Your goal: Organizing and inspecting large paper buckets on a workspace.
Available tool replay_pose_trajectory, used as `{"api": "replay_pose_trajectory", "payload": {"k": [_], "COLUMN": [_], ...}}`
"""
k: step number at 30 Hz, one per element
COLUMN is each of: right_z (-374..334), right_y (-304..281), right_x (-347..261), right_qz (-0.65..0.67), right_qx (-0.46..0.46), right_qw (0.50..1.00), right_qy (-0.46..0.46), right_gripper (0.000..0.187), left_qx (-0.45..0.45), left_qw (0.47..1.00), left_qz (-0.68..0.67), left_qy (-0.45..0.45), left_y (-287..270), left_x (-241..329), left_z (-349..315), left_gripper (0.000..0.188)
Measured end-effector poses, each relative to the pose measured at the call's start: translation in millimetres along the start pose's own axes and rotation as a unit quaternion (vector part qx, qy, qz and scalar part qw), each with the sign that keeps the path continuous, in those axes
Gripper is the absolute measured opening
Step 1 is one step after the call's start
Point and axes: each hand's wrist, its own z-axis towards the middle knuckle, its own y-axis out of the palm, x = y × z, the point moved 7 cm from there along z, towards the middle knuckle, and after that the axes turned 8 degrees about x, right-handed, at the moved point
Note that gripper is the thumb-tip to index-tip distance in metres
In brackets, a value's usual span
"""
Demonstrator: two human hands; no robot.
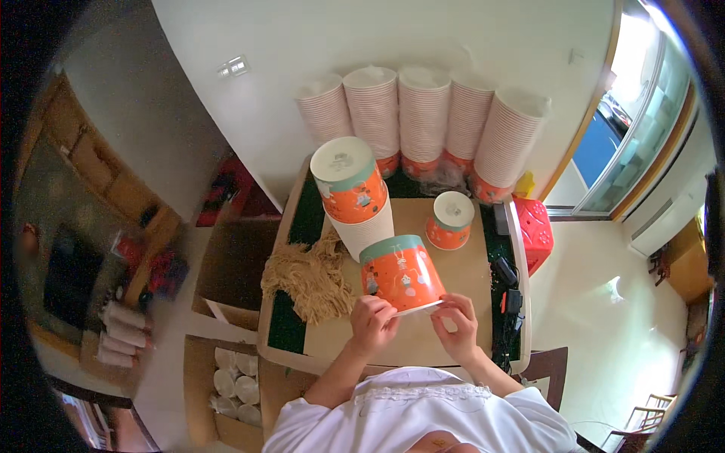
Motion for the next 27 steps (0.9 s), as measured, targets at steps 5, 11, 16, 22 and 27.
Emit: {"api": "replay_pose_trajectory", "payload": {"k": [5,11,16,22,27], "right_z": [-4,-5,-6,4,9], "right_y": [2,2,1,-9,-17], "right_x": [2,1,-2,-1,-2], "right_qz": [-0.005,0.028,0.033,-0.012,-0.014], "right_qx": [0.014,0.026,0.034,0.034,0.067], "right_qw": [1.000,0.998,0.998,0.999,0.997], "right_qy": [0.025,0.048,0.051,0.037,0.027], "right_gripper": [0.017,0.014,0.013,0.013,0.014], "left_qx": [0.017,0.031,0.053,0.111,0.148], "left_qw": [1.000,0.999,0.998,0.991,0.985], "left_qz": [0.014,0.023,0.027,0.006,-0.004], "left_qy": [0.011,0.004,-0.008,-0.080,-0.086], "left_y": [-5,-10,-13,-28,-36], "left_x": [5,8,3,-14,-18], "left_z": [9,12,8,-11,-17], "left_gripper": [0.037,0.034,0.030,0.021,0.026]}}
